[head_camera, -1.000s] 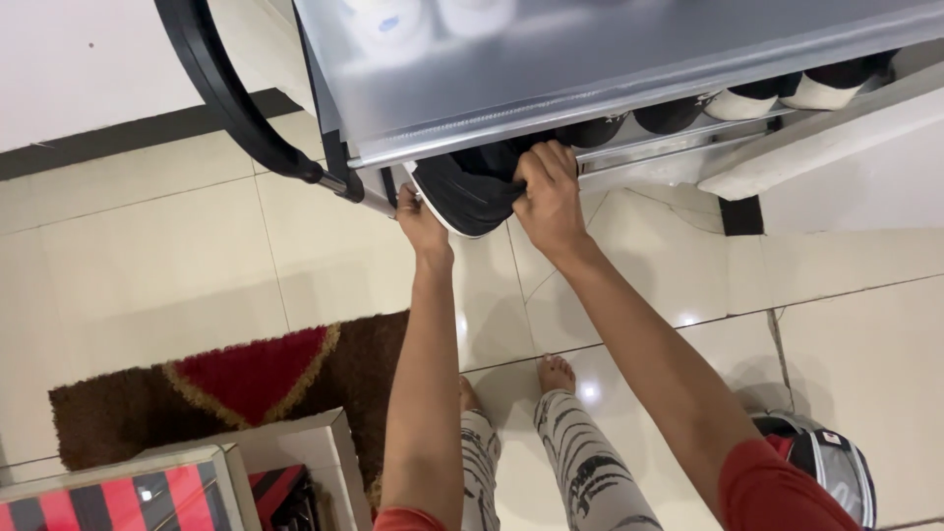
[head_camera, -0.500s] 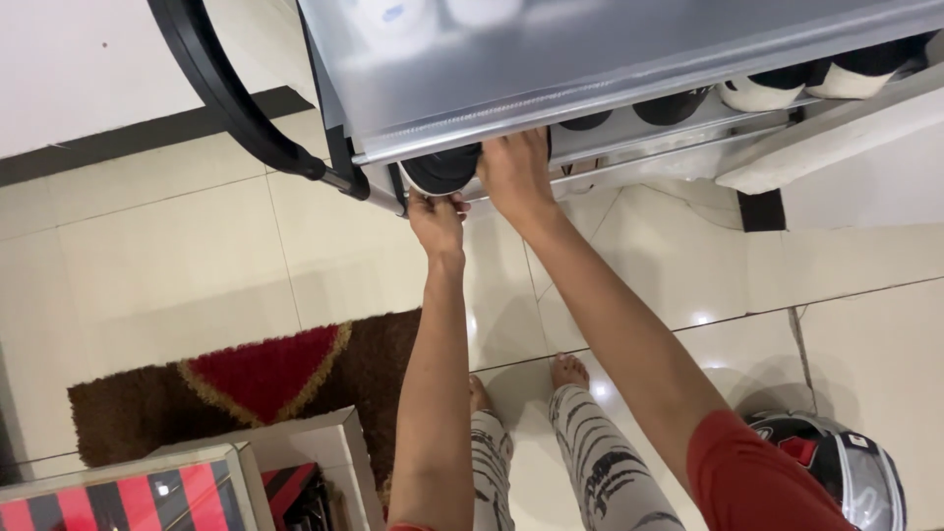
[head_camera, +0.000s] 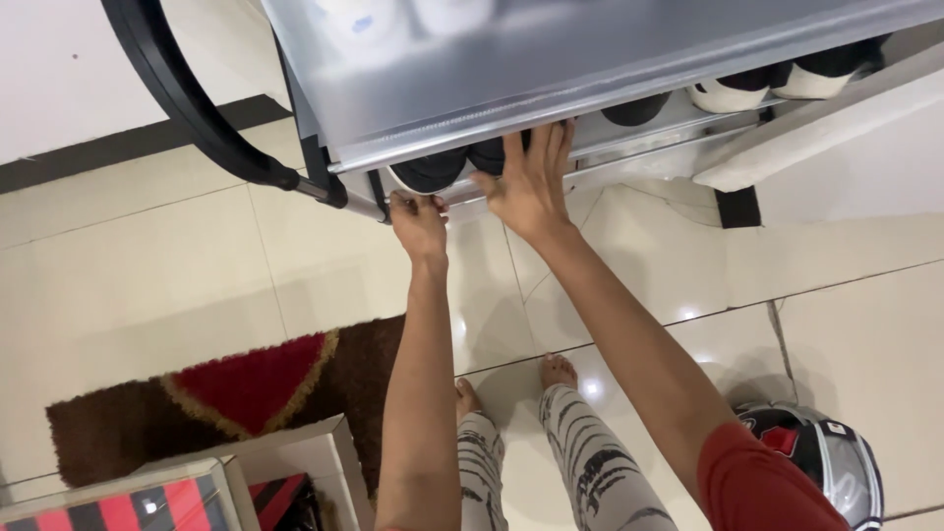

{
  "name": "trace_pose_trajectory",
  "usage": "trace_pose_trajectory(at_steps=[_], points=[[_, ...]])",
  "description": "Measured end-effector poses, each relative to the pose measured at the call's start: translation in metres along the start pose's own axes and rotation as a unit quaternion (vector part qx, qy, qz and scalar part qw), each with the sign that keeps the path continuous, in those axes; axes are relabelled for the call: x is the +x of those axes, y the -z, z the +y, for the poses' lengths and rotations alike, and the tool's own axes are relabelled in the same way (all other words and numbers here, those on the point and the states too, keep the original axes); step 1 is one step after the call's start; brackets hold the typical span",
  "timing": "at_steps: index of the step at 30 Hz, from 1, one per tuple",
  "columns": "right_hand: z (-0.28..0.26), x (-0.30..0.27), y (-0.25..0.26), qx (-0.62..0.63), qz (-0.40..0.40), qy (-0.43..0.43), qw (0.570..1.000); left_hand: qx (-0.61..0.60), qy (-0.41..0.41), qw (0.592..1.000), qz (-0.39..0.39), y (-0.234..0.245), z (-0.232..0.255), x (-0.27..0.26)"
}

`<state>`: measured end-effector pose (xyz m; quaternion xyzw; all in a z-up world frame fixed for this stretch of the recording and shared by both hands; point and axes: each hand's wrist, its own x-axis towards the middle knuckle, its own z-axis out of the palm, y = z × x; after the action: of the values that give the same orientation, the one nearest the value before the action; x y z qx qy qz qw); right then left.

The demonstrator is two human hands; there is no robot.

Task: Cleaning a shoe rack with a duster and organizing shoes into it

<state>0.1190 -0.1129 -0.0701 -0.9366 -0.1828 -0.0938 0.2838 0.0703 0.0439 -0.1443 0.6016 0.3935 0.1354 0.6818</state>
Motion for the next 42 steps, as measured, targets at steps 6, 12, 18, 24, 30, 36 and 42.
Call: trace_pose_trajectory(at_steps=[6,12,18,24,30,36,42], points=[[-0.047,0.010,0.004,-0.036,-0.005,0.129,0.991,-0.030,-0.030,0.998,-0.036,0.007,-0.017,0.004],[-0.045,0.016,0.009,0.021,-0.072,0.105,0.992,-0.037,-0.058,0.997,-0.038,0.010,-0.023,-0.003],[0.028,0.008,0.028,-0.062,0.089,0.030,0.994,0.010,-0.086,0.990,0.111,-0.001,0.022,-0.062],[0.061,0.036,0.073,-0.047,0.095,-0.011,0.994,0.349,-0.473,0.803,0.093,-0.042,0.102,-0.103],[0.089,0.045,0.079,-0.003,0.020,-0.051,0.999,0.156,-0.374,0.911,-0.078,-0.047,0.100,-0.069],[0.087,0.044,0.131,0.071,-0.002,-0.027,0.997,0.191,-0.389,0.901,-0.001,-0.043,0.106,-0.070],[0.097,0.036,0.127,0.056,0.008,0.009,0.998,0.188,-0.333,0.924,-0.016,-0.034,0.099,-0.063]])
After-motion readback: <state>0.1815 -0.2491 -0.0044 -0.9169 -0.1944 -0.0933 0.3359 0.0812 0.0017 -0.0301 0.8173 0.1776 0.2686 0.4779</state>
